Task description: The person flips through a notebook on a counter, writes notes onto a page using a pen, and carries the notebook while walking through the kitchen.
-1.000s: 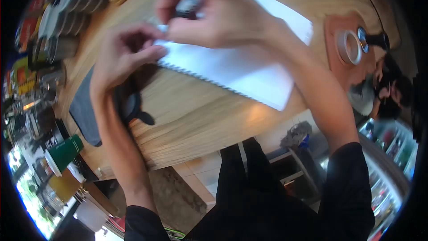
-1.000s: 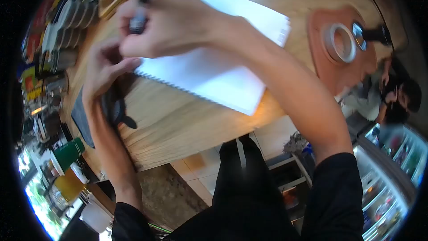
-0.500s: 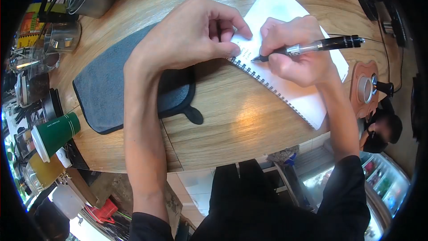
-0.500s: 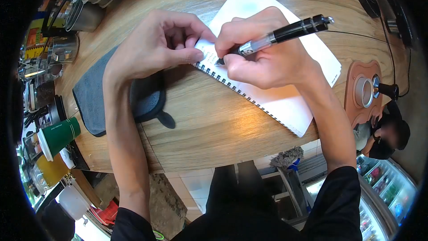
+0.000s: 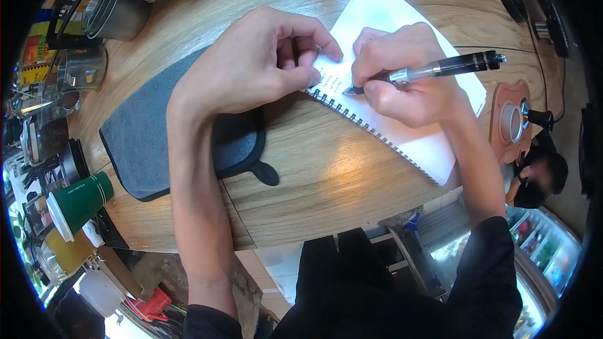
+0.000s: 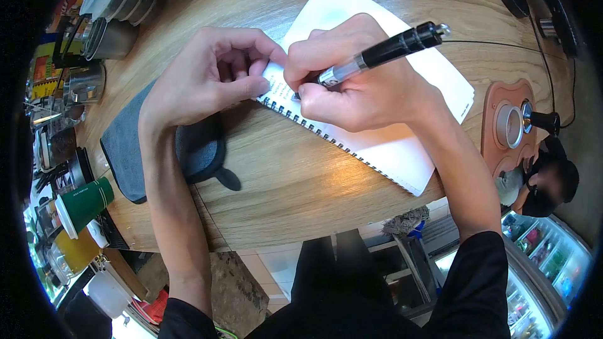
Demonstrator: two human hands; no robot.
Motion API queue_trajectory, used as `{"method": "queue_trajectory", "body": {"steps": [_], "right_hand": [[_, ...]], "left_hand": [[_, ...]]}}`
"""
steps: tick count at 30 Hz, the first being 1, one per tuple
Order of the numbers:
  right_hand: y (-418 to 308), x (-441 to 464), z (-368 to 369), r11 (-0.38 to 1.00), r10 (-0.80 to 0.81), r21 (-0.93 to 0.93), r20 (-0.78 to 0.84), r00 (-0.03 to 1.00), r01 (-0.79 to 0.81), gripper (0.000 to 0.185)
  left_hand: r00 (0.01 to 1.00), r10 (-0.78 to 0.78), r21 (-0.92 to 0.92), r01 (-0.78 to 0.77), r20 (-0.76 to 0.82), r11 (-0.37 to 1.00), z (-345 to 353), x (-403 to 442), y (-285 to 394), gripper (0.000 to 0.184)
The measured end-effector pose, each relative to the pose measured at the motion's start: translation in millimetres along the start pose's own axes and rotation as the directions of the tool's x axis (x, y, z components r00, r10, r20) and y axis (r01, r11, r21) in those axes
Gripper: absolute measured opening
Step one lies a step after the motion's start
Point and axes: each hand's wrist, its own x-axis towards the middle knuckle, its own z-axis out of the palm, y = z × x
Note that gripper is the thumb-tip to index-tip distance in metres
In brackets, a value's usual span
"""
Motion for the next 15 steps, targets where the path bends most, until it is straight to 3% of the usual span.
{"method": "queue_trajectory", "body": {"steps": [4,10,15], "right_hand": [[-0.2,0.3,0.7,0.998,0.014,0.062,-0.010,1.000,-0.014,0.005],[-1.6,0.4,0.0,0.998,-0.009,-0.056,0.014,1.000,0.010,0.006],[0.3,-0.4,0.9,1.000,-0.014,0.000,-0.003,1.000,0.014,0.004]], "left_hand": [[1.000,-0.016,0.002,0.016,0.004,1.000,-0.4,-0.2,3.2,0.027],[1.000,-0.009,0.027,0.009,0.002,1.000,0.4,0.3,0.2,0.027],[1.000,0.029,0.031,-0.029,0.001,0.999,-0.2,0.2,-0.2,0.028]]}}
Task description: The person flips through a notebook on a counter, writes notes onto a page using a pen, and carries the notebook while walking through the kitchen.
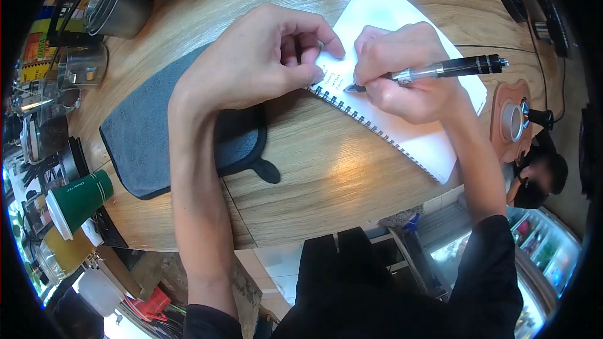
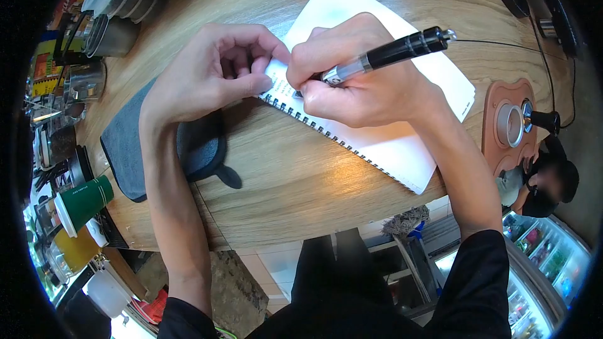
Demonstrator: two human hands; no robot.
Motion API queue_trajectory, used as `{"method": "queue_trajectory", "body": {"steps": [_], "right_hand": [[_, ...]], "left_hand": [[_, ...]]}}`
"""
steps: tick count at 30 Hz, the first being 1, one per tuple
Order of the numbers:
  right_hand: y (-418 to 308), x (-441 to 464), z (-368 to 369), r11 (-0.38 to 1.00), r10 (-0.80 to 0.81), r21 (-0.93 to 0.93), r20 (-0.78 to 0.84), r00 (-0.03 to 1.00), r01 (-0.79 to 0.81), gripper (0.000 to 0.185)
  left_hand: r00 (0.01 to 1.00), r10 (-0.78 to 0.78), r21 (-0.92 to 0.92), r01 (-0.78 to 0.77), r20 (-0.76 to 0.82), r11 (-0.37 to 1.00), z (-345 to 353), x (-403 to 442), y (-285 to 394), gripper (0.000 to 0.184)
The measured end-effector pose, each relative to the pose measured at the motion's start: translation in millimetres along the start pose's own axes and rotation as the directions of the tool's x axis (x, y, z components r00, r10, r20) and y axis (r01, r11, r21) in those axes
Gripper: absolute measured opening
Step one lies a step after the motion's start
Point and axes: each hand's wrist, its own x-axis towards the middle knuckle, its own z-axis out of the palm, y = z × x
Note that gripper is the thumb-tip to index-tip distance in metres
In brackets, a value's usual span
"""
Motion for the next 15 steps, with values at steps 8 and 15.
{"method": "queue_trajectory", "body": {"steps": [8,15], "right_hand": [[-1.8,1.7,-2.5,1.000,0.002,0.021,0.021,1.000,-0.003,0.004],[-1.3,0.4,-1.6,1.000,0.022,0.021,0.019,1.000,-0.022,0.003]], "left_hand": [[0.999,-0.019,0.001,0.019,0.028,1.000,-3.0,-1.1,-2.3,0.030],[1.000,-0.005,-0.007,0.005,0.027,1.000,-3.0,-1.0,-2.7,0.032]]}}
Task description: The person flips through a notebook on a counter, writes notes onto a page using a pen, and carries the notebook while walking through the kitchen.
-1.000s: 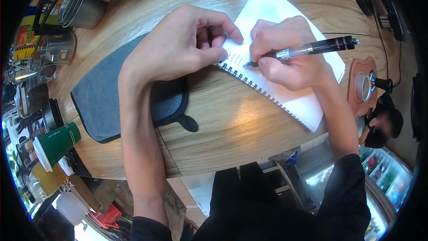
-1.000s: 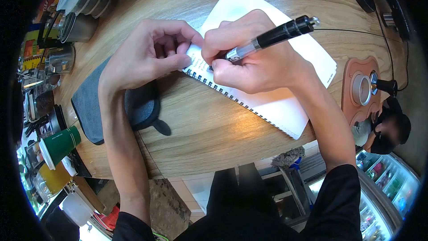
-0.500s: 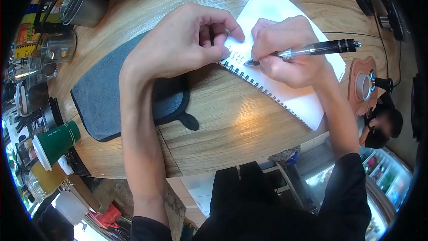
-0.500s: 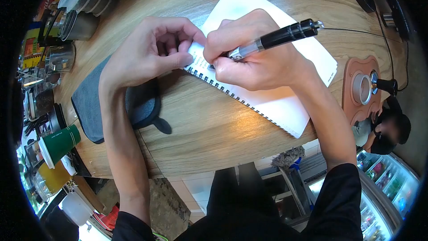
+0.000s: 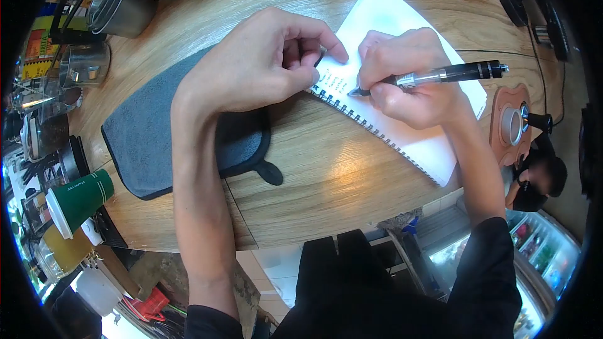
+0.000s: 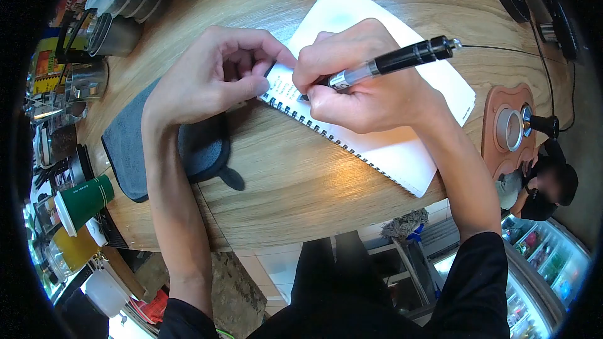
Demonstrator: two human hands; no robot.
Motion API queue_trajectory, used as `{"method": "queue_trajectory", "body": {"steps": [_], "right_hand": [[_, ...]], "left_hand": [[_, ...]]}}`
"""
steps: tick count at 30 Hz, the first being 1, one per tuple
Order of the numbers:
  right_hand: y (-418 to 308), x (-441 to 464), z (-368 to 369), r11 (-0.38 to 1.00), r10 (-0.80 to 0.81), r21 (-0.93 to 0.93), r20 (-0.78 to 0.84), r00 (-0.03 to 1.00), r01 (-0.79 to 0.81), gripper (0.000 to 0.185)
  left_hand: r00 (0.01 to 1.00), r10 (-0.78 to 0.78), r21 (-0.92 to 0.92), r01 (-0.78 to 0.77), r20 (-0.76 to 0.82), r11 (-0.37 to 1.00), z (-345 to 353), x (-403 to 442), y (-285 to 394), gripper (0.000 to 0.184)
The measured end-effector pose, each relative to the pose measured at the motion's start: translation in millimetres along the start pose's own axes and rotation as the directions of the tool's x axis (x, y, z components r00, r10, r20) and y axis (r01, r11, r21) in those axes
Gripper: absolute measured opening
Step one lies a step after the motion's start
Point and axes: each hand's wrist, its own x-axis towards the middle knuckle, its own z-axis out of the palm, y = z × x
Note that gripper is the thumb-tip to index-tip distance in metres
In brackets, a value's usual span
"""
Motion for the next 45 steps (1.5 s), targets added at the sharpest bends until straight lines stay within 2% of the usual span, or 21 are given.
{"method": "queue_trajectory", "body": {"steps": [11,13,19,33,35,38,45], "right_hand": [[1,-1,0,0.999,-0.013,0.039,-0.024,1.000,0.014,0.005],[0,0,-1,1.000,0.003,-0.022,0.022,1.000,-0.003,0.005],[1,0,0,1.000,-0.017,0.018,-0.011,1.000,0.017,0.006],[2,0,2,1.000,-0.026,-0.017,-0.013,1.000,0.026,0.004],[1,0,2,1.000,-0.015,-0.021,-0.014,1.000,0.015,0.005],[0,0,1,0.999,-0.030,-0.032,-0.008,1.000,0.030,0.005],[1,0,2,0.998,-0.032,-0.047,-0.025,0.999,0.031,0.006]], "left_hand": [[1.000,-0.005,0.007,0.005,-0.001,1.000,0,0,3,0.031],[1.000,-0.012,0.010,0.012,0.000,1.000,0,0,2,0.031],[1.000,-0.003,0.013,0.003,0.006,1.000,0,1,1,0.030],[1.000,0.017,0.021,-0.017,-0.007,1.000,2,1,3,0.030],[0.999,-0.047,0.036,0.048,-0.028,0.998,3,1,7,0.029],[0.998,-0.060,0.033,0.061,-0.028,0.998,4,2,10,0.029],[0.999,-0.021,0.058,0.023,-0.043,0.998,5,3,7,0.032]]}}
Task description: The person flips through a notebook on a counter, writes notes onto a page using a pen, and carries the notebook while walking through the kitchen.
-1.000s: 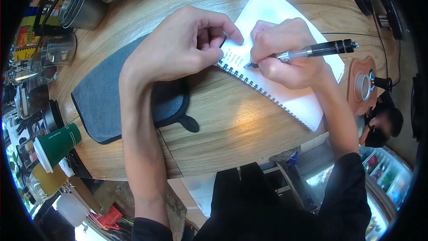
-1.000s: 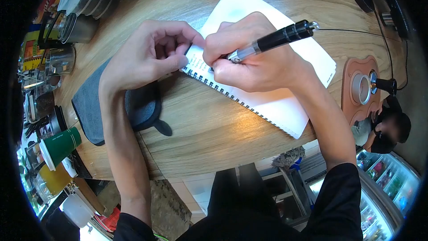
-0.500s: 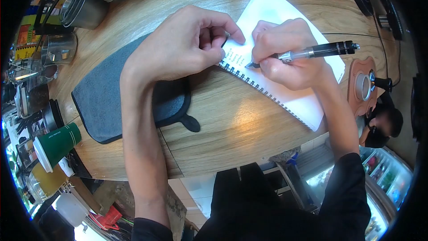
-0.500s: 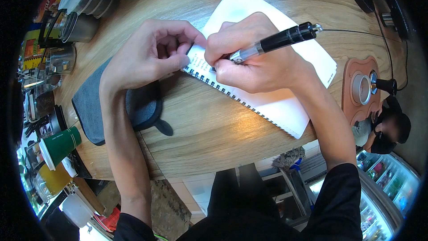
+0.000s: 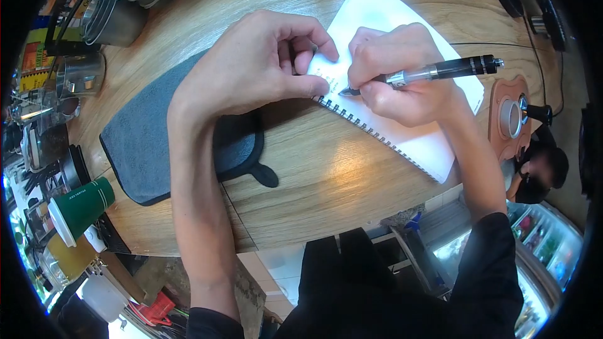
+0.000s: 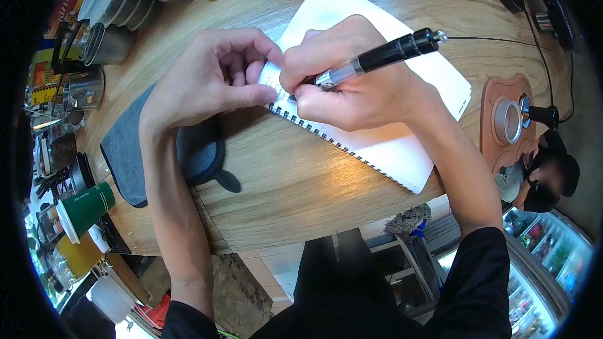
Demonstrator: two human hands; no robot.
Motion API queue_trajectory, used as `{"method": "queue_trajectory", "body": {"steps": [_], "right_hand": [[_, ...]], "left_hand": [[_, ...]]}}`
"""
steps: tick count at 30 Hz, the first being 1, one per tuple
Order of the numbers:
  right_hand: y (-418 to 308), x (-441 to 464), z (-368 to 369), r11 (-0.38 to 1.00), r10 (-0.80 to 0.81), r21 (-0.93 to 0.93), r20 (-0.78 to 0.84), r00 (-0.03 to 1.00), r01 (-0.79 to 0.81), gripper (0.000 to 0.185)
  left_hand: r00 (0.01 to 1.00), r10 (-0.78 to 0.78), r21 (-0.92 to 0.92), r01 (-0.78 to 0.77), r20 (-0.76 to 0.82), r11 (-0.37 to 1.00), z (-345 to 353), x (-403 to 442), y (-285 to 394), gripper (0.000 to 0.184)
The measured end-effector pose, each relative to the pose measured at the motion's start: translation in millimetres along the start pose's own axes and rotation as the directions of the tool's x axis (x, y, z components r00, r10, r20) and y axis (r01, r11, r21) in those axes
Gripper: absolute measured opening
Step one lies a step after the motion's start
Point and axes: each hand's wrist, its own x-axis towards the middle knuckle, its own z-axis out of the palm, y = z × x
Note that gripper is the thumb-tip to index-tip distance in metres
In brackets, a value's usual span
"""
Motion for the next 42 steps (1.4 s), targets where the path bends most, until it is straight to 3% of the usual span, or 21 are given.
{"method": "queue_trajectory", "body": {"steps": [3,8,17,32,40,42], "right_hand": [[0.3,-1.0,0.1,1.000,0.011,-0.007,0.001,1.000,-0.011,0.007],[0.2,-1.1,-0.5,1.000,-0.007,0.019,0.035,0.999,0.006,0.008],[0.7,-0.8,-1.0,0.999,0.032,-0.027,0.035,0.999,-0.031,0.004],[0.1,0.7,2.4,0.998,-0.009,0.070,0.020,1.000,0.007,0.007],[-0.7,0.0,0.9,0.998,-0.019,-0.054,0.049,0.999,0.022,0.006],[0.2,0.2,1.9,1.000,-0.029,-0.011,0.044,0.999,0.029,0.006]], "left_hand": [[1.000,0.031,0.015,-0.031,0.001,0.999,1.3,0.9,2.4,0.036],[0.997,-0.067,-0.010,0.066,-0.041,0.998,4.6,0.6,6.7,0.036],[0.998,-0.058,0.006,0.059,-0.032,0.998,3.8,0.7,4.8,0.036],[0.999,-0.037,0.017,0.038,-0.023,0.999,3.8,1.4,3.2,0.036],[0.999,-0.048,-0.005,0.048,-0.018,0.999,4.0,1.3,4.1,0.035],[0.998,-0.055,-0.008,0.055,-0.017,0.998,4.5,0.9,2.8,0.036]]}}
